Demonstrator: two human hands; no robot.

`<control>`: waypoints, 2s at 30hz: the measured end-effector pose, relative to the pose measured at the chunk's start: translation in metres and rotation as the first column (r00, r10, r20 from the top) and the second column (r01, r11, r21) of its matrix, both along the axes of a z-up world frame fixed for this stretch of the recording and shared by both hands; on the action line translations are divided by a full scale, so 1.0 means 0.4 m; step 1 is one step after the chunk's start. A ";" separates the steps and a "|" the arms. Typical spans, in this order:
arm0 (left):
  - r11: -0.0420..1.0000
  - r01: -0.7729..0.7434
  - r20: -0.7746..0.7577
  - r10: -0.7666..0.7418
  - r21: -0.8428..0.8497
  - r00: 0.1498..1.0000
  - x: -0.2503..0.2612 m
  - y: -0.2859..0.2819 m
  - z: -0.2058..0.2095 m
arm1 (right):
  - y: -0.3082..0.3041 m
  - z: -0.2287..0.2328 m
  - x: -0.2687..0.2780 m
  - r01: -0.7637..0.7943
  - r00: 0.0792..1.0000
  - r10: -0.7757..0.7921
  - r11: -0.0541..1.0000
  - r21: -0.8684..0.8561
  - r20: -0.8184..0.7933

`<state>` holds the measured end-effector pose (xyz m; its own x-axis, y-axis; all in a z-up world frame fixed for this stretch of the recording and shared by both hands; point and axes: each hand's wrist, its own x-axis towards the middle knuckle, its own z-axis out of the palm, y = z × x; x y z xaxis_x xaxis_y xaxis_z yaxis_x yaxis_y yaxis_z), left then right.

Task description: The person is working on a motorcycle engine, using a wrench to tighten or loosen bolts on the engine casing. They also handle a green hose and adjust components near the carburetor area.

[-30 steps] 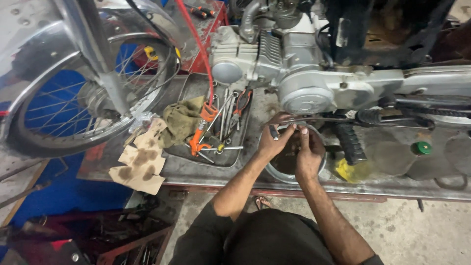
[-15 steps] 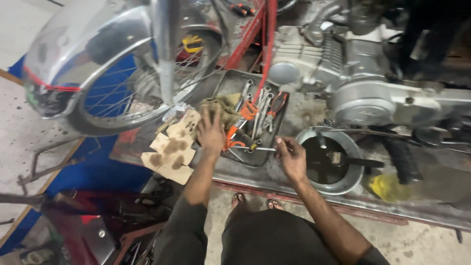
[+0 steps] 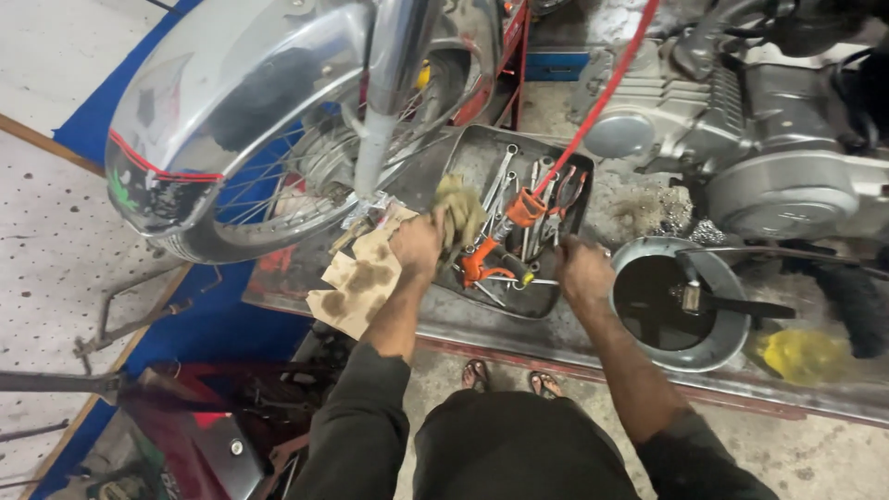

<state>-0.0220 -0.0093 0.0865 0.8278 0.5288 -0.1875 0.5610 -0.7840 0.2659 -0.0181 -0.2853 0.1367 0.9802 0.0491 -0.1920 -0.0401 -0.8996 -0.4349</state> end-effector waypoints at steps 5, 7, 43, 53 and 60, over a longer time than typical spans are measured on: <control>0.951 -0.267 0.358 0.307 -0.158 0.882 0.000 -0.012 0.064 | 0.061 -0.052 0.035 -0.120 0.992 0.115 0.987 -0.104 -0.052; 0.972 -0.187 0.413 0.229 -0.142 0.881 -0.005 0.008 0.053 | 0.079 -0.123 0.037 -0.139 0.988 0.128 0.979 -0.147 -0.083; 0.738 0.603 0.133 -0.594 -0.303 0.794 -0.013 -0.302 0.089 | 0.031 -0.013 0.023 -0.159 0.937 0.209 0.969 0.191 -0.278; 0.843 0.528 0.007 -0.530 -0.103 0.848 -0.004 -0.284 -0.106 | 0.085 -0.054 0.074 -0.188 0.951 0.142 0.971 -0.149 -0.275; 0.836 0.547 0.187 -0.532 -0.033 0.826 -0.018 -0.283 -0.001 | 0.059 -0.108 0.067 -0.359 0.932 0.337 0.909 -0.212 -0.131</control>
<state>-0.0292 -0.1224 0.0860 0.9986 -0.0228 -0.0472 -0.0024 -0.9200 0.3919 0.0088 -0.2617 0.0933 0.8871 0.3283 -0.3245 0.2647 -0.9377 -0.2250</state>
